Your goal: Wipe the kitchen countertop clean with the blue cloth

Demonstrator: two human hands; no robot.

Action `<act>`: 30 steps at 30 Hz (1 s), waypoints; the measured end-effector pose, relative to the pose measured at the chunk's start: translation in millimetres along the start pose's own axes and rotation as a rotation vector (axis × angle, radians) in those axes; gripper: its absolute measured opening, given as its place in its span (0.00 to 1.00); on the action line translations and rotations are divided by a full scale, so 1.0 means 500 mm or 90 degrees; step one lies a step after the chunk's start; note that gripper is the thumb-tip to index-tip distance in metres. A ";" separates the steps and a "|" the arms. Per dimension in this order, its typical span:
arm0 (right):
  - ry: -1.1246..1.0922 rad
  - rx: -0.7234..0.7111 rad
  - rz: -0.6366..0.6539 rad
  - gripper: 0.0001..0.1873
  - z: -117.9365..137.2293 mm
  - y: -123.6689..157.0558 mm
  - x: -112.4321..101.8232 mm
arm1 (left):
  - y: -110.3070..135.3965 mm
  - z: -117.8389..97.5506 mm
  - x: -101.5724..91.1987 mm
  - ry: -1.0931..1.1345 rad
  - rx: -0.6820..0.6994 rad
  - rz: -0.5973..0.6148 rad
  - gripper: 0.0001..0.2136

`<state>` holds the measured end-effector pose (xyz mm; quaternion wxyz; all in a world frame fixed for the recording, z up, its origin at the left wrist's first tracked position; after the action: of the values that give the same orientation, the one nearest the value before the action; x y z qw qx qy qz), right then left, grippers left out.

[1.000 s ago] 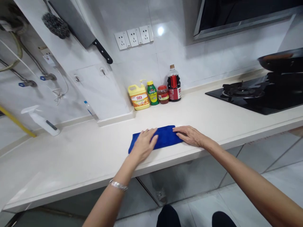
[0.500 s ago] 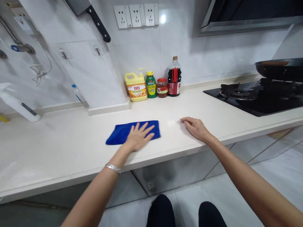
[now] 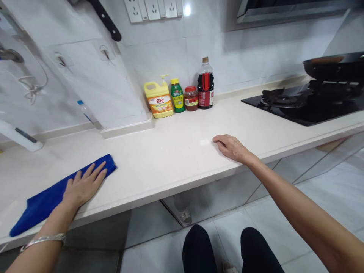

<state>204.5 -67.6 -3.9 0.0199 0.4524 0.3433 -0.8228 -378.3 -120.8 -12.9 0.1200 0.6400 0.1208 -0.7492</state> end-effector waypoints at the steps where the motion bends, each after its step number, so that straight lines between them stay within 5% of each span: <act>1: 0.009 0.001 0.006 0.19 0.001 -0.002 0.002 | 0.004 -0.003 -0.002 -0.002 -0.003 -0.006 0.30; 6: 0.021 0.001 0.009 0.19 0.004 -0.014 0.005 | 0.060 -0.116 -0.015 -0.003 0.052 0.003 0.32; 13: 0.005 0.020 -0.026 0.19 -0.001 -0.017 -0.004 | 0.161 -0.444 -0.059 0.012 0.215 0.024 0.31; 21: -0.061 0.063 -0.268 0.20 -0.005 -0.004 -0.098 | 0.251 -0.806 -0.109 0.079 0.437 0.017 0.30; 26: -0.121 0.091 -0.380 0.20 -0.014 0.020 -0.149 | 0.280 -0.963 -0.122 0.093 0.498 0.046 0.31; 30: -0.124 0.095 -0.422 0.19 -0.013 0.037 -0.167 | 0.276 -1.050 -0.130 0.088 0.537 0.070 0.32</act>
<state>264.9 -101.1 46.8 -0.2487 0.2361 0.4071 -0.8465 166.2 -73.2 -32.0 -0.1212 0.6874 -0.2226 -0.6806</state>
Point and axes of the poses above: each hand's wrist, its own y-axis away from the middle knuckle, its own x-axis out of the palm, z = x × y, the point moved 10 cm from there along -y, towards the middle knuckle, and after that the axes turned 1 degree about z, right-handed, at the moved point
